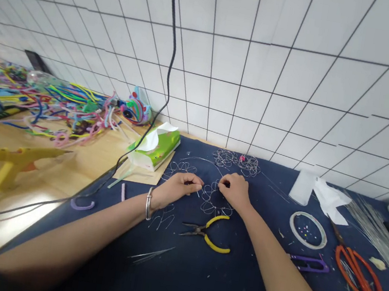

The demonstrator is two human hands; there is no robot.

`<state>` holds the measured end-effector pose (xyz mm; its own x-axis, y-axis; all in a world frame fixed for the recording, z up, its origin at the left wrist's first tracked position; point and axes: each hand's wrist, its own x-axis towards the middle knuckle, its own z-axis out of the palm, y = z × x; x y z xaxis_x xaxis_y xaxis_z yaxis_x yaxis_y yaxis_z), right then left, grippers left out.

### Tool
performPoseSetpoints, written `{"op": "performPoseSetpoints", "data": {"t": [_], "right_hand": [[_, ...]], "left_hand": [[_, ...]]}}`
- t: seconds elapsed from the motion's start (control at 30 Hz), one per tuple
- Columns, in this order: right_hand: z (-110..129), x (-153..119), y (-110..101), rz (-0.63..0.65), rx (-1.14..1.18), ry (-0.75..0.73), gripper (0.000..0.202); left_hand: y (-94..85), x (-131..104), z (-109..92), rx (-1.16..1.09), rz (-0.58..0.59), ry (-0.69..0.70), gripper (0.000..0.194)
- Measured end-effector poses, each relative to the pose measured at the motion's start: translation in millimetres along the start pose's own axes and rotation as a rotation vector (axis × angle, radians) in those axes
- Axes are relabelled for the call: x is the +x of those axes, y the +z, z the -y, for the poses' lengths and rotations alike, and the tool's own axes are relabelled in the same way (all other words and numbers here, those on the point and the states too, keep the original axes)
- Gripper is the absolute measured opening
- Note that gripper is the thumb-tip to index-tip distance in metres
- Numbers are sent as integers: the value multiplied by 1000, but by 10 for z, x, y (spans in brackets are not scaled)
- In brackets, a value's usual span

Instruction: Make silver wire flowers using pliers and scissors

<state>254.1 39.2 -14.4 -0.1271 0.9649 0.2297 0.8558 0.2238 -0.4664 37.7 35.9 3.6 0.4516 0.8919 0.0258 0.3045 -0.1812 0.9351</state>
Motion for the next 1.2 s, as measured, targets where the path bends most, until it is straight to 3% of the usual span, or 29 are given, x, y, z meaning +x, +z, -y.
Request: {"op": "performPoseSetpoints", "data": {"t": [0.2, 0.4, 0.63, 0.83, 1.2], "right_hand": [[162, -102, -3, -68, 59, -26, 13], [342, -162, 8, -165, 34, -56, 11], [472, -206, 39, -268, -35, -70, 12], [492, -228, 26, -247, -131, -196, 12], [449, -221, 66, -164, -140, -206, 8]], "left_hand": [[-17, -59, -78, -122, -24, 71, 19], [34, -75, -121, -162, 131, 21, 18], [89, -42, -53, -225, 229, -42, 19], [60, -29, -5, -294, 211, -130, 25], [85, -22, 56, -391, 169, -158, 27]]}}
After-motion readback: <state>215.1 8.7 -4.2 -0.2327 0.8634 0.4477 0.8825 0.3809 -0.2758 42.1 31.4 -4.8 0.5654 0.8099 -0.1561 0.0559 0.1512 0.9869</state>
